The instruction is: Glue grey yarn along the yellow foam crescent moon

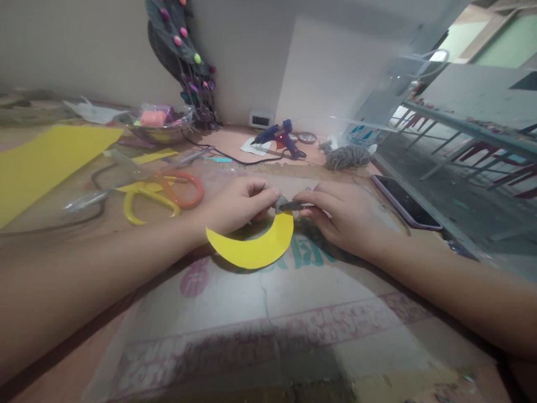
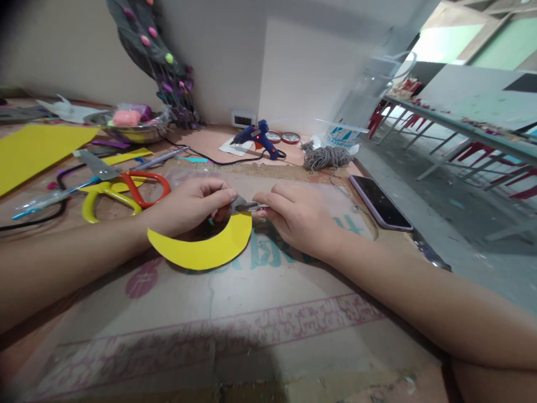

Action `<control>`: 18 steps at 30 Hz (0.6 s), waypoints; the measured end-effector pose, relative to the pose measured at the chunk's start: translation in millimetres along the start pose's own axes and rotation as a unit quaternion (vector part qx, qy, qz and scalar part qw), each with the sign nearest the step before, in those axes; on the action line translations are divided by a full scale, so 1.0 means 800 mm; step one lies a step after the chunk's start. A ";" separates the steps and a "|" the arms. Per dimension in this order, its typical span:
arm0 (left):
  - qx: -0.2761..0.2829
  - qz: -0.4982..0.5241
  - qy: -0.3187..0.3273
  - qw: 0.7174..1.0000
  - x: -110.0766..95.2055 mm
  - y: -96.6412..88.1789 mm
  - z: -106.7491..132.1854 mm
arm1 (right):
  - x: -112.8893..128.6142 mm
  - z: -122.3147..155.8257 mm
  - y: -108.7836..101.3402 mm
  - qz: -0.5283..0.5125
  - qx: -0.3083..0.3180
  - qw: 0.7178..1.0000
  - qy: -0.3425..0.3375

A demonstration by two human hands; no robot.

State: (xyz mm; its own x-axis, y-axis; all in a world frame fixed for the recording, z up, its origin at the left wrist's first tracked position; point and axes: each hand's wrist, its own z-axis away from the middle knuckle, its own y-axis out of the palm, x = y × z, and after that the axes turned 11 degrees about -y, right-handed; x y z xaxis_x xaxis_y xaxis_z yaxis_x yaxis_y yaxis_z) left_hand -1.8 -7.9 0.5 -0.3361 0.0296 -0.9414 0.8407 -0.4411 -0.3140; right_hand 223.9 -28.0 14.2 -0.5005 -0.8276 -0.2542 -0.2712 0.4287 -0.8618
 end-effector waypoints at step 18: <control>0.005 -0.023 0.007 1.000 0.002 -0.002 -0.002 | 0.002 -0.001 0.001 0.015 -0.019 1.000 -0.013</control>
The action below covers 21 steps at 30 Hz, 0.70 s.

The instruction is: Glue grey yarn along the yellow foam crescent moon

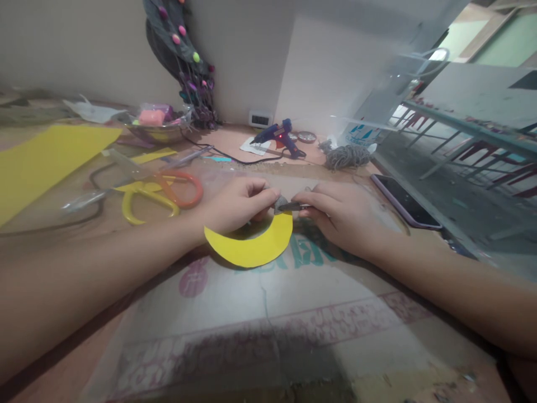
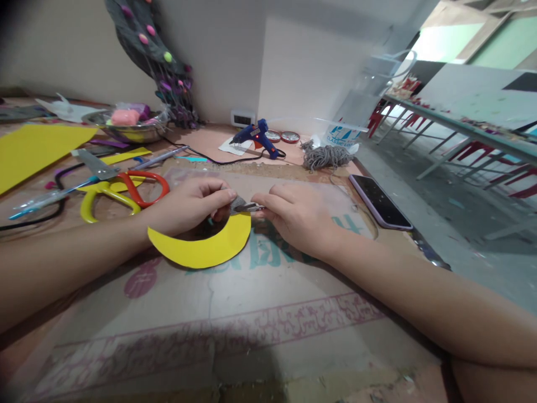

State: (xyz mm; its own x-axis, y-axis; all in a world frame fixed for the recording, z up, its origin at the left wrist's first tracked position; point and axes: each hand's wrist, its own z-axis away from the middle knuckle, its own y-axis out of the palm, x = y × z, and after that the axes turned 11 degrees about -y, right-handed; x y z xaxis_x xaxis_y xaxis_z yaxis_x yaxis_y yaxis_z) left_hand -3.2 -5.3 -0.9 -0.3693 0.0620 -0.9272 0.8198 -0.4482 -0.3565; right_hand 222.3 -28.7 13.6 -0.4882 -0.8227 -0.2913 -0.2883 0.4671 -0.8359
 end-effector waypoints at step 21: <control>-0.009 0.009 -0.007 1.000 -0.003 0.003 0.002 | -0.001 0.001 -0.001 -0.013 0.007 1.000 -0.001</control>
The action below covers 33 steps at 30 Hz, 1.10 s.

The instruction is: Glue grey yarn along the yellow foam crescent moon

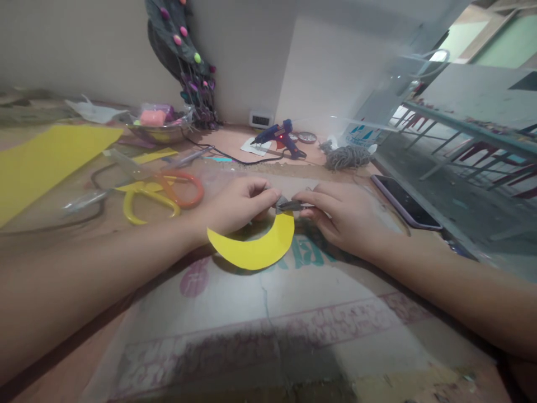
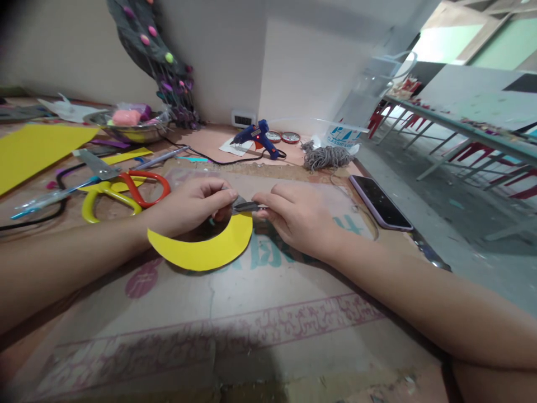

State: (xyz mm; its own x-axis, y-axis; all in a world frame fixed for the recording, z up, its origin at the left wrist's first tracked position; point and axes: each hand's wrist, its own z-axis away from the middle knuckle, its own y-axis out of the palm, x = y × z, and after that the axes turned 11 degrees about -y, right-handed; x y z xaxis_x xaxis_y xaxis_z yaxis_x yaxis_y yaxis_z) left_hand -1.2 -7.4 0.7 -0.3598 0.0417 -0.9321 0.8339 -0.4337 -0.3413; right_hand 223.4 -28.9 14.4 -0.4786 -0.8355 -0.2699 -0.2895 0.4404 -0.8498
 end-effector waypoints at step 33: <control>0.023 -0.006 -0.017 1.000 0.004 -0.001 -0.003 | 0.003 -0.004 -0.004 0.042 -0.003 0.999 -0.026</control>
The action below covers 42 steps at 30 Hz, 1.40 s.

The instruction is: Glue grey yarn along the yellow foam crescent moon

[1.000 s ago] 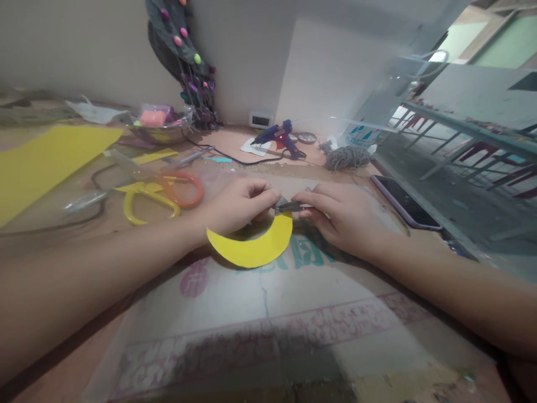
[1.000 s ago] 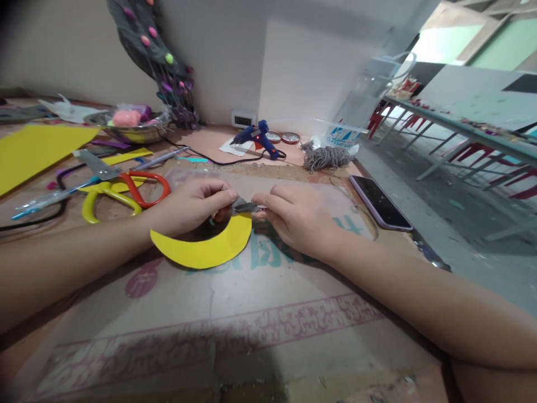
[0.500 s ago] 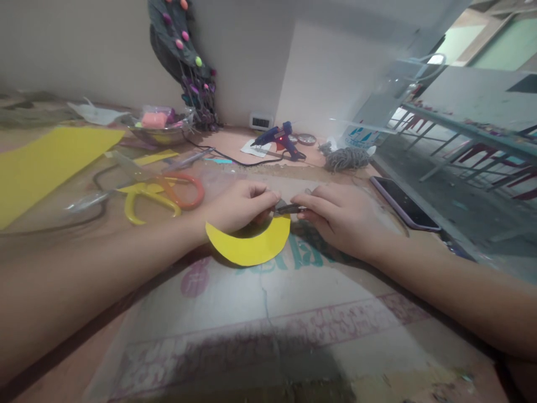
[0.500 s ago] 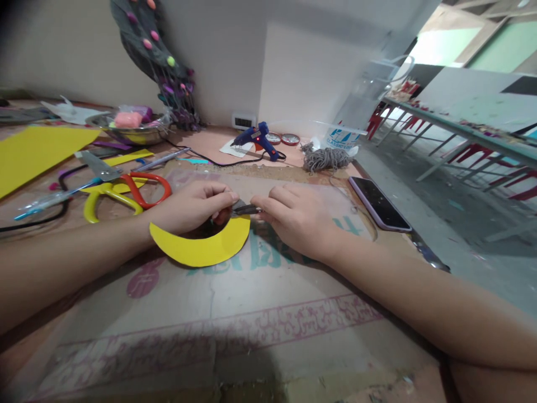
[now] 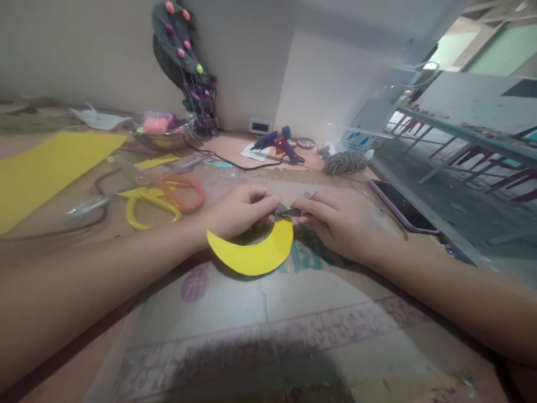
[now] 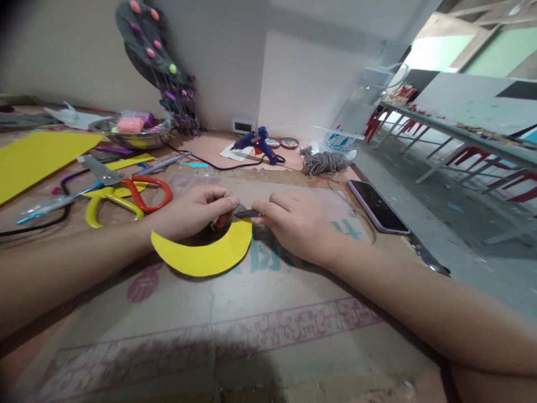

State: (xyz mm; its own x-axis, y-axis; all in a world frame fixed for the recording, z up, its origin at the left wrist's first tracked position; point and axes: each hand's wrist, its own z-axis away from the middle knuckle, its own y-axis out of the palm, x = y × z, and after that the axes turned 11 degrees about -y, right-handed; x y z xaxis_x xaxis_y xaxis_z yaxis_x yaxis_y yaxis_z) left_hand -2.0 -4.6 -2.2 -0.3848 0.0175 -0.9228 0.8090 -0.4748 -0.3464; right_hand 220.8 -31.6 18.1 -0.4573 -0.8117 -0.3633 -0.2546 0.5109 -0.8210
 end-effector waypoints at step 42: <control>-0.030 -0.023 0.009 0.999 0.001 0.001 0.002 | 0.000 0.001 0.001 -0.069 0.012 0.997 0.021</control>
State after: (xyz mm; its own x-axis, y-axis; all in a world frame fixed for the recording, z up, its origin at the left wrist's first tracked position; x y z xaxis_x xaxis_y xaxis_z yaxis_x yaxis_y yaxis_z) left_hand -2.5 -6.5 -2.6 -0.4150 0.0534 -0.9082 0.8158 -0.4200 -0.3975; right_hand 221.3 -31.4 16.7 -0.4552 -0.8610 -0.2271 -0.2974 0.3874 -0.8726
